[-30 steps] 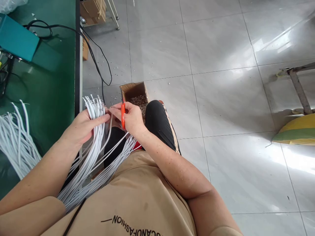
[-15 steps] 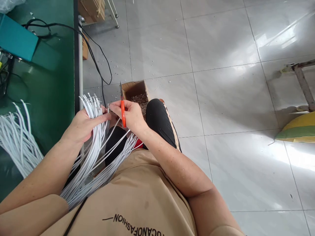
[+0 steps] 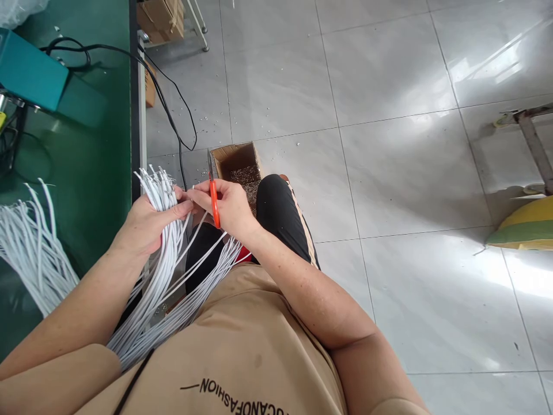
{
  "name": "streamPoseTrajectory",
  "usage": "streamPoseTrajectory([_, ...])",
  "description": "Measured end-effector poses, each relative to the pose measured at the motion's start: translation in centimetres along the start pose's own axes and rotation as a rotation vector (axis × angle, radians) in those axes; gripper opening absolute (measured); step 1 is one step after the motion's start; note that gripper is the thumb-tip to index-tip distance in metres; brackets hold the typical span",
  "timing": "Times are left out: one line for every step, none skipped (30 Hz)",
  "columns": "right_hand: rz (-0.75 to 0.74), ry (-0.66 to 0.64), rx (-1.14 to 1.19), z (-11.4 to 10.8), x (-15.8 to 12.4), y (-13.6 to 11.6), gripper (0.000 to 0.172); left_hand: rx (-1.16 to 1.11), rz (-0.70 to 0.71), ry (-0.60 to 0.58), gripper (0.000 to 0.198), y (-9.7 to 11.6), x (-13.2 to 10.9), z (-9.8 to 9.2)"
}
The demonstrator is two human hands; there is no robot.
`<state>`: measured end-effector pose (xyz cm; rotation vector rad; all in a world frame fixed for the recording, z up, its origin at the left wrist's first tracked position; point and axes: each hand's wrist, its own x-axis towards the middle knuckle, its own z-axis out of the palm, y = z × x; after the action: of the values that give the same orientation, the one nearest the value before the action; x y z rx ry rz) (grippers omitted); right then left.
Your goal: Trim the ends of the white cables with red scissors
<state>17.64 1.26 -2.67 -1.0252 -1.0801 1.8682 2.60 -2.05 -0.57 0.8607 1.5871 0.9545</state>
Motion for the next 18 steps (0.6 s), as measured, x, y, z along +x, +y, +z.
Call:
streamPoseTrajectory([-0.043,0.027,-0.053,0.0,0.0,0.2,0.025,-0.005,-0.007,-0.002,0.026,0.0,0.0,0.0])
streamPoseTrajectory([-0.077,0.055,-0.113,0.0,0.1,0.4,0.025,-0.004,-0.009,-0.002,0.027,-0.1,0.0,0.0])
streamPoseTrajectory([-0.094,0.077,-0.175,-0.1,0.1,0.5,0.025,-0.003,-0.004,0.003,0.028,-0.1,0.0,0.0])
streamPoseTrajectory([-0.094,0.091,-0.240,-0.3,0.1,0.7,0.025,-0.006,0.003,0.009,0.029,-0.1,0.0,0.0])
streamPoseTrajectory([-0.087,0.096,-0.313,-0.5,0.2,0.8,0.026,-0.011,0.006,0.013,0.029,-0.2,0.1,-0.1])
streamPoseTrajectory([-0.081,0.094,-0.403,-0.8,0.3,0.9,0.026,-0.019,0.007,0.018,0.029,-0.2,0.1,-0.1])
streamPoseTrajectory([-0.081,0.093,-0.520,-1.0,0.3,1.0,0.025,-0.026,0.006,0.024,0.029,-0.3,0.0,-0.1])
streamPoseTrajectory([-0.088,0.090,-0.656,-1.3,0.4,1.2,0.025,-0.025,0.006,0.030,0.029,-0.3,0.0,-0.1])
streamPoseTrajectory([-0.099,0.082,-0.796,-1.4,0.4,1.3,0.024,-0.017,0.011,0.036,0.030,-0.3,0.0,-0.1])
streamPoseTrajectory([-0.109,0.067,-0.920,-1.6,0.4,1.4,0.025,-0.003,0.017,0.040,0.030,-0.3,0.0,0.0])
streamPoseTrajectory([-0.114,0.049,-1.019,-1.7,0.4,1.4,0.026,0.013,0.025,0.043,0.030,-0.3,0.0,0.0])
streamPoseTrajectory([-0.115,0.031,-1.092,-1.7,0.4,1.4,0.026,0.030,0.034,0.047,0.030,-0.3,-0.1,0.1])
streamPoseTrajectory([-0.114,0.015,-1.147,-1.7,0.4,1.3,0.026,0.049,0.042,0.052,0.030,-0.3,-0.1,0.1])
streamPoseTrajectory([-0.115,0.001,-1.190,-1.6,0.3,1.3,0.026,0.066,0.049,0.058,0.030,-0.3,-0.1,0.1])
streamPoseTrajectory([-0.116,-0.011,-1.226,-1.6,0.3,1.1,0.026,0.078,0.056,0.063,0.030,-0.2,-0.1,0.1])
streamPoseTrajectory([-0.121,-0.021,-1.256,-1.6,0.2,1.0,0.026,0.088,0.063,0.066,0.030,-0.2,-0.1,0.1])
streamPoseTrajectory([-0.125,-0.029,-1.281,-1.6,0.2,0.8,0.026,0.099,0.071,0.070,0.029,-0.2,-0.1,0.1])
streamPoseTrajectory([-0.126,-0.035,-1.300,-1.6,0.1,0.7,0.025,0.110,0.077,0.070,0.029,-0.2,-0.1,0.1])
